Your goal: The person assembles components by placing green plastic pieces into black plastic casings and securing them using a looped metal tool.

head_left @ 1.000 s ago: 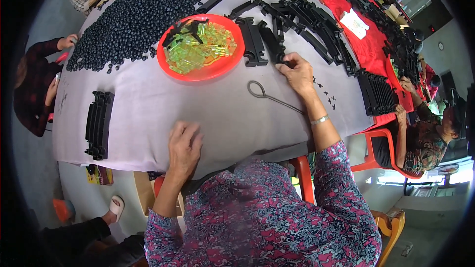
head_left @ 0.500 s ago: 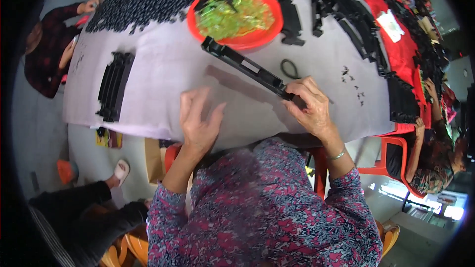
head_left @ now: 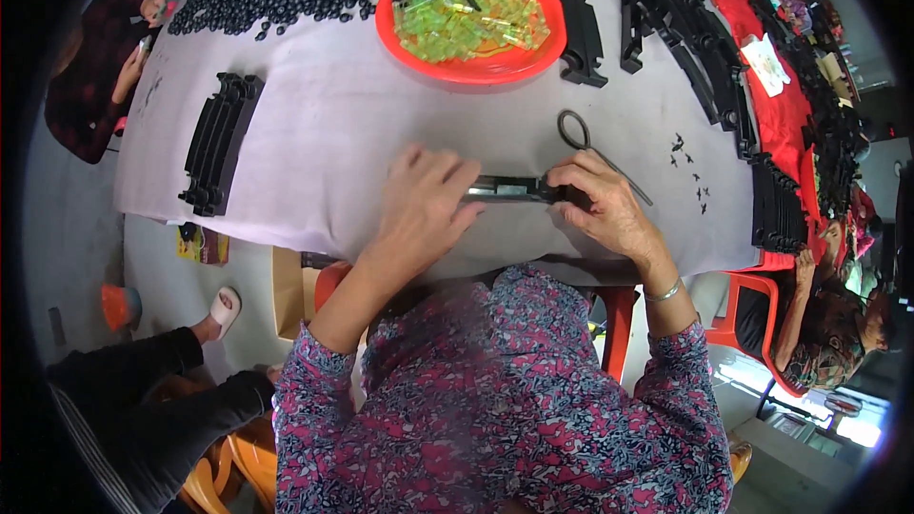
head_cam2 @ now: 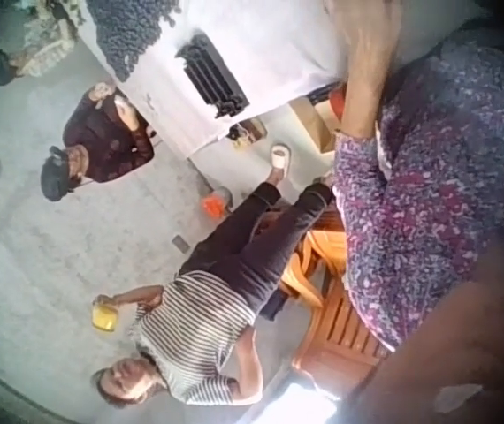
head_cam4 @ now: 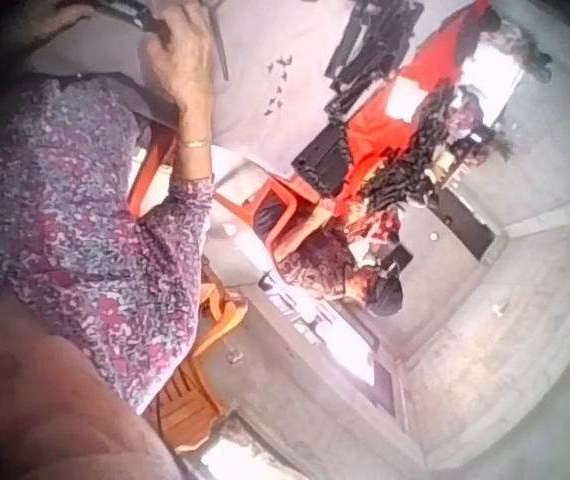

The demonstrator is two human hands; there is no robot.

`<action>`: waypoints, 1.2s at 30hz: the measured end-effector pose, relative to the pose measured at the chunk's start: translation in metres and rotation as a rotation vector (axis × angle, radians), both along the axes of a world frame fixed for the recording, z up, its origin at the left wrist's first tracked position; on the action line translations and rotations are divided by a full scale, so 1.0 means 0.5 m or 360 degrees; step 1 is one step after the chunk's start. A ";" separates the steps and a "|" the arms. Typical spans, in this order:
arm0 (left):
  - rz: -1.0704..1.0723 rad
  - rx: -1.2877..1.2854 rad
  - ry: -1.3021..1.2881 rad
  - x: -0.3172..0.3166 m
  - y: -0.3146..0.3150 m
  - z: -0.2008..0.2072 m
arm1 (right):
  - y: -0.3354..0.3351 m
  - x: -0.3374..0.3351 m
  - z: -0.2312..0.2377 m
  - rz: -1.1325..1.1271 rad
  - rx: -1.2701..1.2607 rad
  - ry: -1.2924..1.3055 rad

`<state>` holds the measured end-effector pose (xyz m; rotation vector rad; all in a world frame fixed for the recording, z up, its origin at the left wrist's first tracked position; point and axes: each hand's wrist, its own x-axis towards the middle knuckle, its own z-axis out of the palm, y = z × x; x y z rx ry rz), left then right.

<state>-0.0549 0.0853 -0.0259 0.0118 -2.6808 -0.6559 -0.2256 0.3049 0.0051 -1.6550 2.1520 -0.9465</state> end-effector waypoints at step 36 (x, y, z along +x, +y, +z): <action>0.0015 0.0180 0.0027 -0.005 0.050 -0.019 | -0.302 -0.233 -0.047 -0.0514 0.0206 0.0803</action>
